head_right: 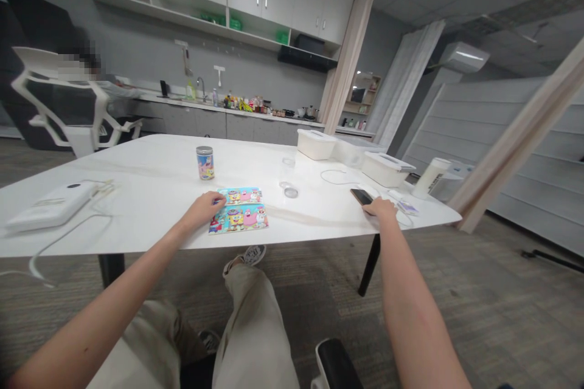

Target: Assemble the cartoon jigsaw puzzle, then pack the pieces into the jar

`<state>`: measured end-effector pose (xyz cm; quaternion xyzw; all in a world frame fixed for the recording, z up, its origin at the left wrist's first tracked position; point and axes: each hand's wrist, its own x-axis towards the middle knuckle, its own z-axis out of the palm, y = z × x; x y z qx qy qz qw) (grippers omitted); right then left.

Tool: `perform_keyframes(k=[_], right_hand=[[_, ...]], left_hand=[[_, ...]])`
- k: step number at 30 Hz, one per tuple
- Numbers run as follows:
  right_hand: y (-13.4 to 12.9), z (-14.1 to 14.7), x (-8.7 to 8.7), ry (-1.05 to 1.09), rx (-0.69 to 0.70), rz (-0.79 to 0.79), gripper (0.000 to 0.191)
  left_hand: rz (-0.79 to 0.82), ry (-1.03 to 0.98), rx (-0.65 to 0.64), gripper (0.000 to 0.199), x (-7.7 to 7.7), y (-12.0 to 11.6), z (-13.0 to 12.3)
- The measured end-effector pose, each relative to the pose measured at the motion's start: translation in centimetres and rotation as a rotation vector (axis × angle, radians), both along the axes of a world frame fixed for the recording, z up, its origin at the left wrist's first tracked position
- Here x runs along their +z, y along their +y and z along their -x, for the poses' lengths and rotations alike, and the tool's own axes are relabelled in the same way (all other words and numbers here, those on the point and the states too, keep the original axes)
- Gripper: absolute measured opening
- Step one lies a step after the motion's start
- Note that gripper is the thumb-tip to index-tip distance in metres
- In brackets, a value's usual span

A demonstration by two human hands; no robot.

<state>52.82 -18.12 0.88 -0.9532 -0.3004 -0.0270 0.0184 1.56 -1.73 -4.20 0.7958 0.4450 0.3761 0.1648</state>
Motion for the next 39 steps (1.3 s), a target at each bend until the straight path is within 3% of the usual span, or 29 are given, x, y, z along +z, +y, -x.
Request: perform_keyframes(k=[6,11,15,19,23,26,29,33,39], right_hand=[[0.7,-0.7,0.5,0.074,0.013,0.055,0.054],[1.3,-0.8,0.5,0.126,-0.013,-0.087,0.074],[1.5,1.0,0.4,0.201,0.049,-0.244,0.062],[1.9,6.6,0.3,0.438,0.173,-0.516,0.053],[3.4,16.1,-0.5,0.625,0.363,-0.826,0.067],[4.5,23.4,-1.6,0.663,0.549,-0.923,0.075],[4.9,28.6,-2.6,0.617,0.661,-0.967,0.075],[4.6,31.6,-3.2,0.448,0.748,-0.991,0.075],[4.9,31.9,-3.4,0.409,0.723,-1.074,0.082]], left_hand=[[-0.010,-0.029,-0.009,0.026,0.0,-0.5,-0.2],[-0.054,-0.087,-0.087,0.029,-0.2,-0.6,-0.5],[-0.062,-0.082,-0.133,0.031,-0.2,-0.5,-0.5],[-0.078,-0.103,-0.108,0.030,0.3,-0.8,-0.5],[-0.164,-0.072,-0.139,0.027,1.6,-2.6,-0.4],[-0.259,0.037,-0.232,0.030,2.4,-4.3,-0.3],[-0.320,0.145,-0.344,0.035,2.7,-5.5,-0.3],[-0.333,0.173,-0.378,0.048,2.7,-5.8,-0.5],[-0.315,0.210,-0.432,0.054,3.1,-6.0,-0.9]])
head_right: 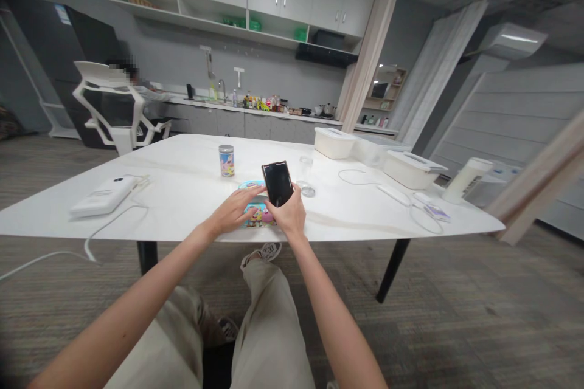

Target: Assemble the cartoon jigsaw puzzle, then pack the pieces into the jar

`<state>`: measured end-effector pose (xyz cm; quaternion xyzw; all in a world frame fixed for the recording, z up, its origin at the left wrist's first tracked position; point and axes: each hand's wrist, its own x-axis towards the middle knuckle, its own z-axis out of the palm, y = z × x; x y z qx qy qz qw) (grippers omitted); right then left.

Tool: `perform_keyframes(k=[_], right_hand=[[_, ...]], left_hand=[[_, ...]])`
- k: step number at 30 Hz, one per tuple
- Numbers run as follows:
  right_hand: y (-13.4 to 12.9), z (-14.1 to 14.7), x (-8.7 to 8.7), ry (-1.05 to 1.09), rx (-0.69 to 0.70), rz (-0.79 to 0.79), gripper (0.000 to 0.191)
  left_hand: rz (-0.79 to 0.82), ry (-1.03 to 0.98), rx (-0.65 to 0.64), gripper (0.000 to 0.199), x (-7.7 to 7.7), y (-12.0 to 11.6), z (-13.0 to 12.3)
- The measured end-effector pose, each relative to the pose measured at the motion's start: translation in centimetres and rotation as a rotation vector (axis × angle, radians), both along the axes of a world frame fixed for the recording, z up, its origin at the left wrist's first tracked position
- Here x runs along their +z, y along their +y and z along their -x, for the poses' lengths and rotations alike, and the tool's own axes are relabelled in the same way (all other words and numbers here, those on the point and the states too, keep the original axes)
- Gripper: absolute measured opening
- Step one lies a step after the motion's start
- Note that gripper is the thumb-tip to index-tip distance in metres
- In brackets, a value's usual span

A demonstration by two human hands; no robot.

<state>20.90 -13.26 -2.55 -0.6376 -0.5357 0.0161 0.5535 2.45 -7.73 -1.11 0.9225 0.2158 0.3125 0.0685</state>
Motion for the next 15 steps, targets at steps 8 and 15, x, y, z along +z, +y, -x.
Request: perform_keyframes(k=[8,15], right_hand=[[0.37,0.04,-0.38,-0.003,0.007,0.019,0.083],[0.44,-0.70,-0.62,0.094,0.254,-0.018,0.049]], left_hand=[[-0.013,0.036,-0.025,0.053,-0.32,0.28,-0.23],[0.026,-0.006,-0.022,0.054,-0.70,0.81,-0.06]])
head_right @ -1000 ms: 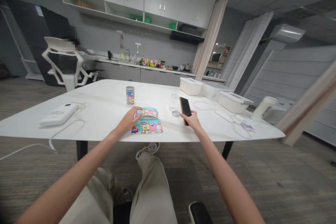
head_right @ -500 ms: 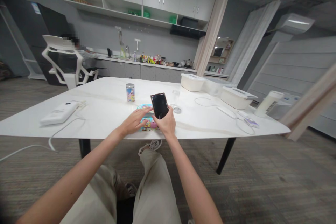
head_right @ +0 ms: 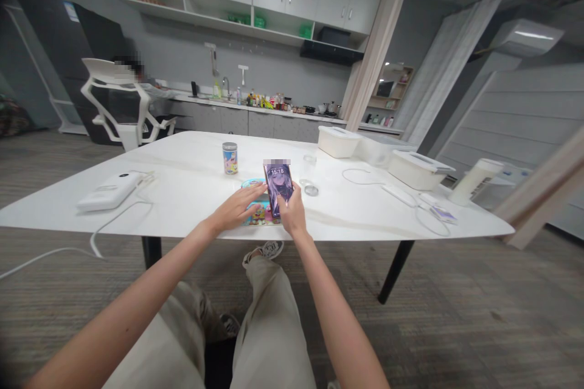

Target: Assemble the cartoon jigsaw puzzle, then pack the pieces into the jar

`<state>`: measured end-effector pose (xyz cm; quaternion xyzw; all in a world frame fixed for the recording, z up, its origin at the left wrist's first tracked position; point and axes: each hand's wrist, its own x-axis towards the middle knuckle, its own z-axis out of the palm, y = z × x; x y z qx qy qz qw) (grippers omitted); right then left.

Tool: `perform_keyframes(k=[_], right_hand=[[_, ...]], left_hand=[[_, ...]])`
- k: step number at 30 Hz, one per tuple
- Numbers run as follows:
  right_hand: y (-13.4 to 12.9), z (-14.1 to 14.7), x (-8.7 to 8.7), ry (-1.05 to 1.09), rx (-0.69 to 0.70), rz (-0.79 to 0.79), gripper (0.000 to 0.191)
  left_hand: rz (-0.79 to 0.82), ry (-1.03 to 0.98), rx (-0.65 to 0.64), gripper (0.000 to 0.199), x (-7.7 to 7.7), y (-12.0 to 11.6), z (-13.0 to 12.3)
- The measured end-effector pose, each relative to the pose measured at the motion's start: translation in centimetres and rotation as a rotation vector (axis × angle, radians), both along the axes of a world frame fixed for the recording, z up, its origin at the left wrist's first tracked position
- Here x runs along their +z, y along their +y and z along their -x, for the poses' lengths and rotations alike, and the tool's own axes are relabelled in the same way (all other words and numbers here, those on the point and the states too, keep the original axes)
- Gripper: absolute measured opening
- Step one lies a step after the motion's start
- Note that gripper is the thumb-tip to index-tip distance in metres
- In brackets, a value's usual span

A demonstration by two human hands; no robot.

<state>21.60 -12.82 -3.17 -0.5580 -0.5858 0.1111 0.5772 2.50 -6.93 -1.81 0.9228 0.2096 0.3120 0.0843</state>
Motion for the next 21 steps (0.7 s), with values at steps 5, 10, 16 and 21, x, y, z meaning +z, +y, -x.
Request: perform_keyframes(k=[5,10,16,21], right_hand=[[0.18,-0.33,-0.17,0.073,0.069,-0.011,0.049],[0.29,0.27,0.09,0.012,-0.007,-0.010,0.061],[0.31,0.61,0.42,-0.119,-0.142,0.066,0.081],[-0.06,0.62,0.65,-0.178,-0.231,0.117,0.076]], left_hand=[[-0.034,0.017,-0.005,0.057,-0.15,0.25,0.01],[-0.108,0.097,0.005,0.066,-0.13,0.27,0.04],[-0.173,0.138,0.005,0.065,-0.31,0.34,0.05],[-0.185,0.176,0.005,0.063,-0.33,0.33,0.02]])
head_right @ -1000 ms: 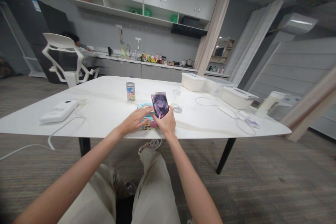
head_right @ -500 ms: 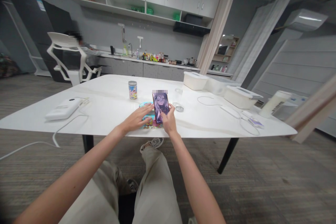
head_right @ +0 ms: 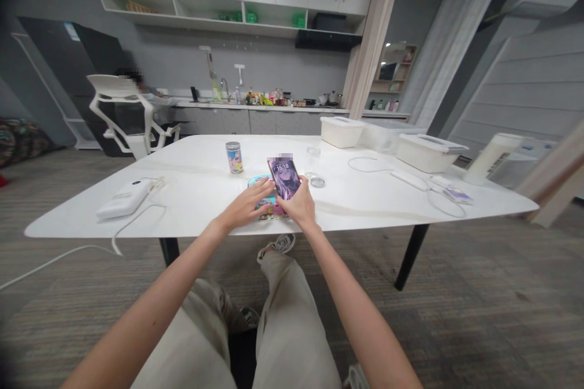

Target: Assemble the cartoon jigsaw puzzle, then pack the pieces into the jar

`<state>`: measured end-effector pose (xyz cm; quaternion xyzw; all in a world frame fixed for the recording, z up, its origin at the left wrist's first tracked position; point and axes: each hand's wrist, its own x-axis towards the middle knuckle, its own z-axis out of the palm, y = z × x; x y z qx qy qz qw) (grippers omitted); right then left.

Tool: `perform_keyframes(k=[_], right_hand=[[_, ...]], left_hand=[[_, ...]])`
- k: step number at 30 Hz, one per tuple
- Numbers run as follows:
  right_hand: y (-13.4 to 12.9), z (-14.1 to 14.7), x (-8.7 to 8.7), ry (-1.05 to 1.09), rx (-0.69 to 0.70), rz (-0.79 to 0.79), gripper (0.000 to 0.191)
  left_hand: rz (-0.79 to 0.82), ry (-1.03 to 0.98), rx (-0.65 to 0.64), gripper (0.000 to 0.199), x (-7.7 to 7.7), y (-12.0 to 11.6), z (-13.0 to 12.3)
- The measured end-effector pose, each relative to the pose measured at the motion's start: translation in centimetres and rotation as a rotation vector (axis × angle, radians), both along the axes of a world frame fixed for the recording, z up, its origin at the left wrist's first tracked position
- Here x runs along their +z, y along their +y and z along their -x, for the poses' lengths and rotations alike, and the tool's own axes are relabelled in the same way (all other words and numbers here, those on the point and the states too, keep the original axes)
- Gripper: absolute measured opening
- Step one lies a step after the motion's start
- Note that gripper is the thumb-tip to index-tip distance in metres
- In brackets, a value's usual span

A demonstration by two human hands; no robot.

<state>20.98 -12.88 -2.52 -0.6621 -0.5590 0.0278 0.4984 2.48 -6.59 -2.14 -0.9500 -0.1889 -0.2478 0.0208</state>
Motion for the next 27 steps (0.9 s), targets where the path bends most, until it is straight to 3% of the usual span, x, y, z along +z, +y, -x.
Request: perform_keyframes(k=[6,13,20,24,27], right_hand=[[-0.3,0.5,0.1,-0.022,-0.040,-0.008,0.075],[-0.2,0.6,0.0,-0.002,-0.077,0.087,0.077],[0.2,0.1,0.1,0.123,-0.093,0.127,0.077],[0.7,-2.3,0.4,0.270,-0.131,0.176,0.077],[0.5,-6.1,0.8,0.272,-0.210,0.230,0.076]], left_hand=[[0.014,0.022,0.020,0.061,0.1,0.0,-0.1],[0.038,0.011,0.059,0.059,0.1,-0.1,0.1],[0.029,-0.070,0.312,0.052,-0.8,0.8,0.2],[-0.065,-0.008,0.490,0.043,-1.8,1.4,0.4],[-0.131,0.094,0.509,0.038,-2.0,1.4,0.7]])
